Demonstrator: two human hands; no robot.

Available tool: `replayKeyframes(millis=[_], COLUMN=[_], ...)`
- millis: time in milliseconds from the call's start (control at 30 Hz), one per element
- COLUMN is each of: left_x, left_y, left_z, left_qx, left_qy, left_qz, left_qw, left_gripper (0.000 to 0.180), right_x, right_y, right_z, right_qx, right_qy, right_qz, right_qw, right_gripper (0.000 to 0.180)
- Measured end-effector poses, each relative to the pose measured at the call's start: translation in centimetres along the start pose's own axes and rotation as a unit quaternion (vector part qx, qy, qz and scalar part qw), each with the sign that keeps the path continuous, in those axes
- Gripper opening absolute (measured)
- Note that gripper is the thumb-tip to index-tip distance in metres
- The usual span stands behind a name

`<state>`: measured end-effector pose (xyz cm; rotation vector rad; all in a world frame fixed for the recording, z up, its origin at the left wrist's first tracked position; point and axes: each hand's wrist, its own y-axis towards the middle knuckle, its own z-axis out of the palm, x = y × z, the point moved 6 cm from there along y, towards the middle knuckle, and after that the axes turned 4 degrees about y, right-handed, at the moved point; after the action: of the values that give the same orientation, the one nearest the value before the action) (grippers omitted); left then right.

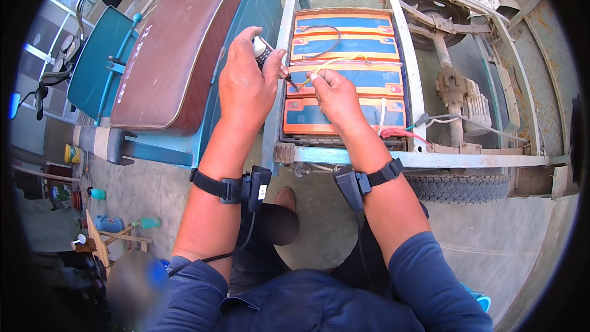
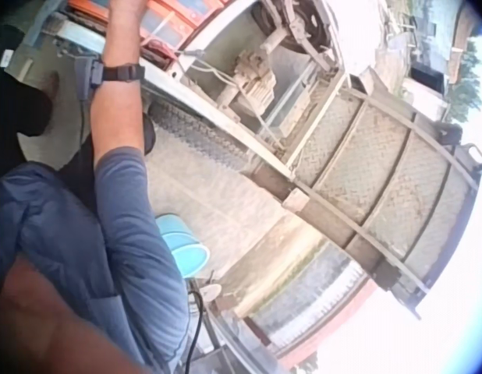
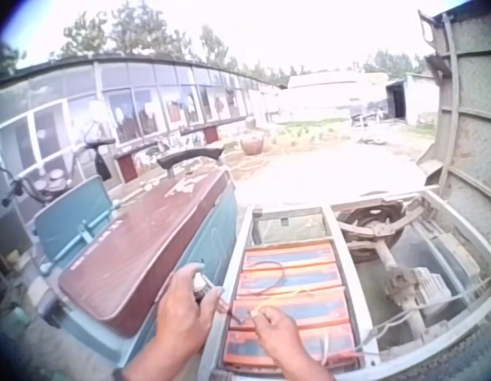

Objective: The person connects wires to the terminals of a battery bank in an electric vehicle using a screwdriver.

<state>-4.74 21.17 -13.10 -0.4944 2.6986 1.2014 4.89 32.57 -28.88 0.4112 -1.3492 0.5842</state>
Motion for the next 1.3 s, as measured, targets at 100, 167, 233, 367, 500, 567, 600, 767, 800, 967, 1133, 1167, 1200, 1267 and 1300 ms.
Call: replayKeyframes(millis=[100,167,233,367,500,567,600,767,800,967,1133,1167,1200,1267,1300], left_x=[-0.4,-0.4,-0.3,0.7,1.1,0.8,0.6,-0.5,-0.5,-0.2,-0.3,-0.2,-0.2,-0.9,-1.4], left_y=[1.2,1.7,1.8,1.8,1.8,1.7,1.7,2.0,2.3,2.2,1.6,1.7,2.0,2.8,2.8], left_z=[0.3,0.4,0.4,0.4,0.4,0.4,0.6,1.7,1.4,0.8,0.4,0.6,0.7,0.7,1.1], left_qx=[0.02,0.027,0.037,0.023,0.019,0.014,0.05,0.242,0.265,0.225,0.092,0.119,0.145,0.134,0.149], left_qy=[0.048,0.08,0.09,0.094,0.102,0.09,0.04,-0.212,-0.242,-0.164,0.026,0.004,-0.019,0.034,0.001], left_qz=[0.008,0.018,0.014,-0.012,-0.03,-0.026,-0.016,-0.063,-0.086,-0.074,-0.03,-0.051,-0.071,-0.008,-0.01], left_qw=[0.999,0.996,0.995,0.995,0.994,0.995,0.998,0.945,0.93,0.958,0.995,0.992,0.987,0.99,0.989], left_gripper=[0.043,0.043,0.043,0.04,0.039,0.037,0.035,0.035,0.034,0.034,0.033,0.035,0.037,0.04,0.043], right_x=[-0.2,-0.3,-0.4,-0.1,-0.2,-0.1,-0.1,-0.3,-0.3,-0.5,-0.6,-0.6,-0.7,-0.4,-0.3], right_y=[0.2,0.2,0.2,0.0,0.1,0.1,0.1,0.2,0.3,0.5,0.3,0.3,0.4,0.8,0.7], right_z=[0.0,0.2,0.2,0.1,0.2,0.3,0.3,0.0,0.0,0.1,0.1,0.0,-0.2,0.1,0.2], right_qx=[-0.012,-0.016,-0.016,-0.012,-0.013,-0.012,-0.011,-0.01,-0.008,-0.013,-0.01,-0.01,-0.017,-0.019,-0.013], right_qy=[-0.016,-0.024,-0.027,-0.026,-0.021,-0.013,-0.014,-0.017,-0.014,-0.037,-0.023,-0.012,-0.02,-0.038,-0.027], right_qz=[-0.038,-0.057,-0.053,-0.029,-0.036,-0.037,-0.033,-0.013,-0.013,-0.032,-0.029,-0.03,-0.03,-0.031,-0.033], right_qw=[0.999,0.998,0.998,0.999,0.999,0.999,0.999,1.0,1.0,0.999,0.999,0.999,0.999,0.999,0.999], right_gripper=[0.027,0.027,0.027,0.028,0.027,0.026,0.026,0.027,0.027,0.028,0.028,0.029,0.029,0.029,0.029])
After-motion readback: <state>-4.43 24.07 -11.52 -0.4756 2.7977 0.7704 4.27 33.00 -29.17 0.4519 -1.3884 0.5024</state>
